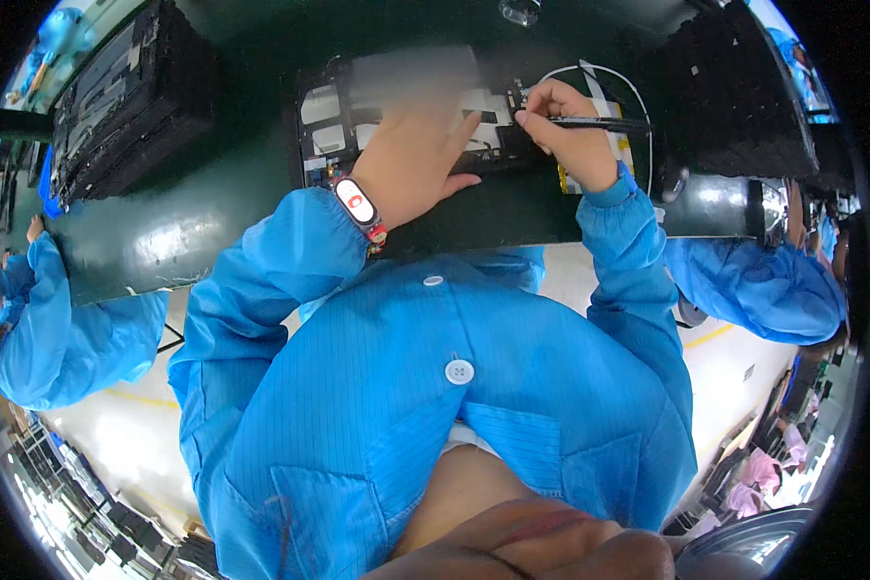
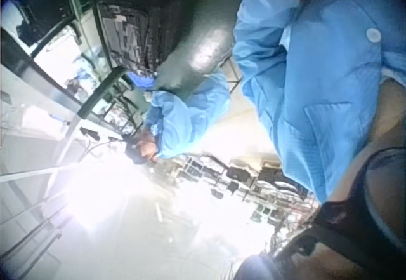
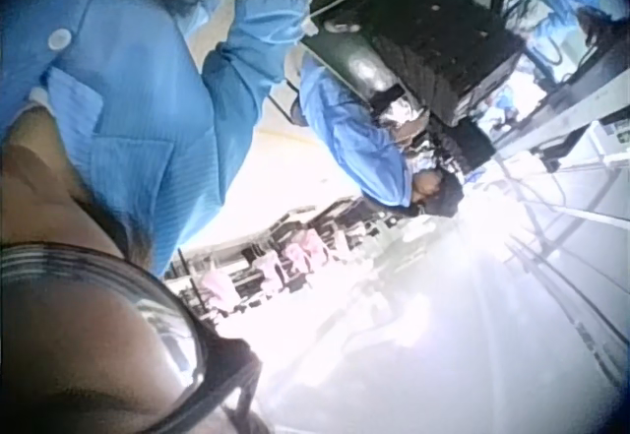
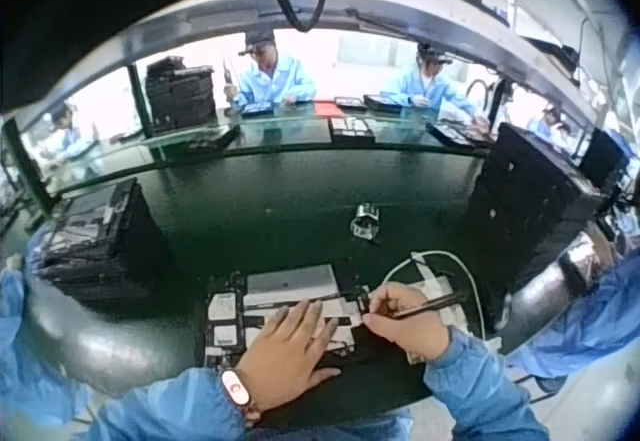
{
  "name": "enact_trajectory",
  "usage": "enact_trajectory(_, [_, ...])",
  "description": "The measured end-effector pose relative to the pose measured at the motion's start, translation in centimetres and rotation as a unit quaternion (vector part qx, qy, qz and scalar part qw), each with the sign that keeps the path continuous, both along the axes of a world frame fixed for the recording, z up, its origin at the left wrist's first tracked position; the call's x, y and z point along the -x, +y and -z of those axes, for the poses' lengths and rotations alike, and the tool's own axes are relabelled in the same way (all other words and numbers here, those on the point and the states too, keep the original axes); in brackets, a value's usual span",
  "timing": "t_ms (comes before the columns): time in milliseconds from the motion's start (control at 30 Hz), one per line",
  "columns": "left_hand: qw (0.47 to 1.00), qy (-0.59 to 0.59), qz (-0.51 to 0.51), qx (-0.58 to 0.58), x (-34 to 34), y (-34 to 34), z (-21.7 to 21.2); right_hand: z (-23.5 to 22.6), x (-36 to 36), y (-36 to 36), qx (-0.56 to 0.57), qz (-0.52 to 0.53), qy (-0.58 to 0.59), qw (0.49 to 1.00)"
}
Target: Testing the functionality, display, and touch response of an electronic screen at a workbench.
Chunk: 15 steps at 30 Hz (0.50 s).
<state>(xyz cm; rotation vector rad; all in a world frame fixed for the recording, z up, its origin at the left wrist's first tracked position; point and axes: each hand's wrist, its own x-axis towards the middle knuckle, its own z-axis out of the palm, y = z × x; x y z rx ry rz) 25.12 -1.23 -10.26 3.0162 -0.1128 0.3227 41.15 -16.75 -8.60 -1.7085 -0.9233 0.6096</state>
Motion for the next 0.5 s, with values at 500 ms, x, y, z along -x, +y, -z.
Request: enact_trajectory(500, [0.998, -0.047, -0.011, -0.035, 0.2, -0.2, 0.9, 2.0, 0.4, 0.3, -0.006, 0.049, -0.223, 0.973])
